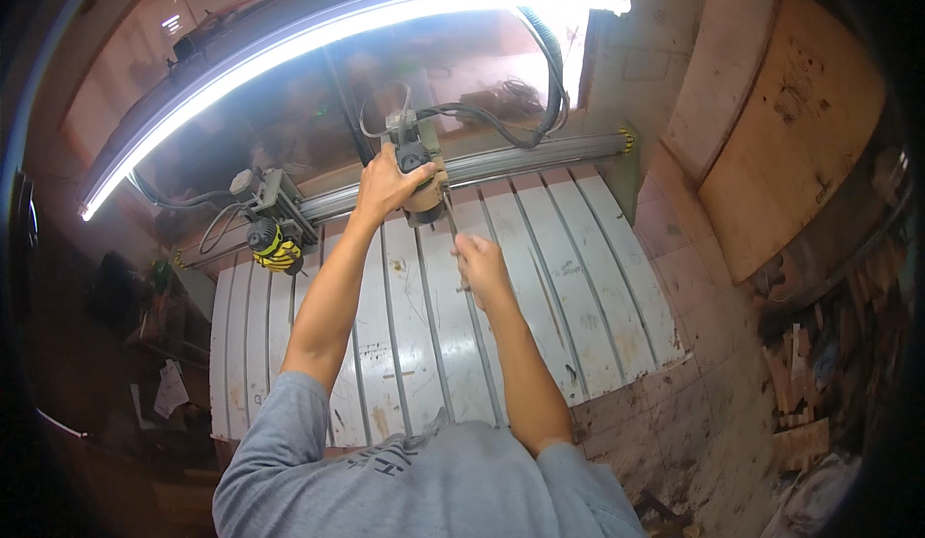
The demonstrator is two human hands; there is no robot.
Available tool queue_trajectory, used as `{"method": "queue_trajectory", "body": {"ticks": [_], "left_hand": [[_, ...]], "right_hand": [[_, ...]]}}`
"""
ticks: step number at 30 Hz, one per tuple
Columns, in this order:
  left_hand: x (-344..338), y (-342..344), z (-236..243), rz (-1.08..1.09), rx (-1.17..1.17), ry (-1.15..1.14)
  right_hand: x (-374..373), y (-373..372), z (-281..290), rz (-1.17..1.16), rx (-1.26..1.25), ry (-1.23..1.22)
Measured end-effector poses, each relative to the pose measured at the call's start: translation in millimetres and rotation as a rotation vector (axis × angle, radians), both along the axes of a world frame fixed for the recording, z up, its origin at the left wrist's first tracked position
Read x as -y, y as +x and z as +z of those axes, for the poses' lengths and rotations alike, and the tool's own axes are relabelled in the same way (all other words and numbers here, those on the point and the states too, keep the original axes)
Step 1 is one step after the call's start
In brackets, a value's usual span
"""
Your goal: The person uses an allen wrench to loosen and tighten screws on a CNC machine spindle motor, while holding the motor with their other hand.
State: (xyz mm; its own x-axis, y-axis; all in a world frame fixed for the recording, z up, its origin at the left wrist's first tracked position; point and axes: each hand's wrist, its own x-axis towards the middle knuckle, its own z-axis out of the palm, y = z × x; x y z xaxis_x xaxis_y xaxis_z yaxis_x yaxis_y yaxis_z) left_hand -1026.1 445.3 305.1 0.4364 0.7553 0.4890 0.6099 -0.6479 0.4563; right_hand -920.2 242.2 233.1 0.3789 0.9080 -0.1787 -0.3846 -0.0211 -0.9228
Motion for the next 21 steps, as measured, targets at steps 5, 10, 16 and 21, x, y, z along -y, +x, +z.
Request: {"method": "queue_trajectory", "body": {"ticks": [5,10,16,21], "left_hand": [[3.8,-6.6,0.3,0.036,-0.032,-0.04],[39.6,-19.1,-35.7,0.11,0.529,-0.026],[72.4,-50.8,-140.9,0.115,0.757,-0.818],[92.6,-35.2,-123.0,-0.088,0.685,-1.137]], "right_hand": [[20.5,-0.5,-22.6,-0.043,0.191,-0.046],[14.1,8.2,-50.3,-0.136,0.508,-0.035],[1.7,-22.6,-28.0,-0.073,0.686,-0.009],[1.2,-22.9,-41.2,-0.089,0.74,-0.002]]}}
